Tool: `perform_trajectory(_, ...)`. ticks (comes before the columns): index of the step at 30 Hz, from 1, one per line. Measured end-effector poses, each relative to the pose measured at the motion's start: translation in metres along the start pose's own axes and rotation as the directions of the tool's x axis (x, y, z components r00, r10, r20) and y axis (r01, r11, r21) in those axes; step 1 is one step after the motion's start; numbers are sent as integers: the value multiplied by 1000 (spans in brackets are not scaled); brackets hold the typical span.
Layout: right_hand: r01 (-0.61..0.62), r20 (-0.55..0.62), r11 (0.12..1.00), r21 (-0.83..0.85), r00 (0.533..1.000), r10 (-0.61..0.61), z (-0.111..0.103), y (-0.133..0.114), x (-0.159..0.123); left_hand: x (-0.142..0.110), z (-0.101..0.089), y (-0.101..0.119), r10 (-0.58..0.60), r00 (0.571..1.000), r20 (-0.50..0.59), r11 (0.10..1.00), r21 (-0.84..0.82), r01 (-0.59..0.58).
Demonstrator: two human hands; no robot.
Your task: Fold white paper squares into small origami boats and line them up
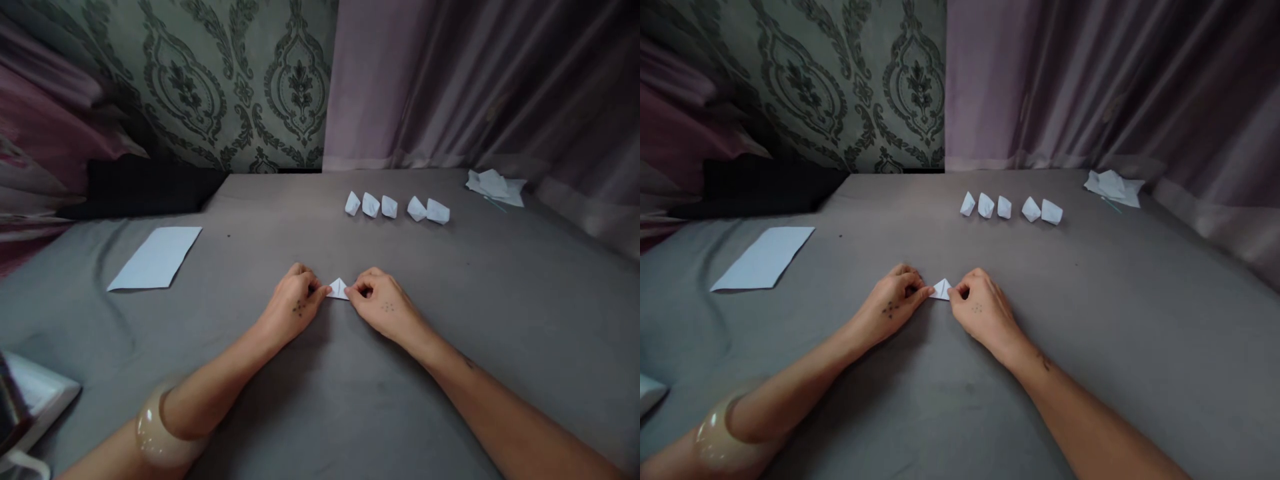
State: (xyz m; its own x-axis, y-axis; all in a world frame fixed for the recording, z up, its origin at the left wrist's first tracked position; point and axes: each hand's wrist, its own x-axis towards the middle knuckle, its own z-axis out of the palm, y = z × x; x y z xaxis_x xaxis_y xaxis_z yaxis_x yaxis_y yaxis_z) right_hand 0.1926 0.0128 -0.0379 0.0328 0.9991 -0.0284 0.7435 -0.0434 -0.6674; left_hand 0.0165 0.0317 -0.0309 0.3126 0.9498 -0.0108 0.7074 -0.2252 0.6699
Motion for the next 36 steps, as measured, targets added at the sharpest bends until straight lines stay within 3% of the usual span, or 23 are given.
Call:
perform_trajectory(13,-46,-17,994,-98,999,44,3,-3,3,2,8,-7,59,998,-16,992,113,-56)
perform_trajectory(36,-9,-13,995,-95,1000,8,2,-1,4,7,4,-5,-20,999,32,988,154,15)
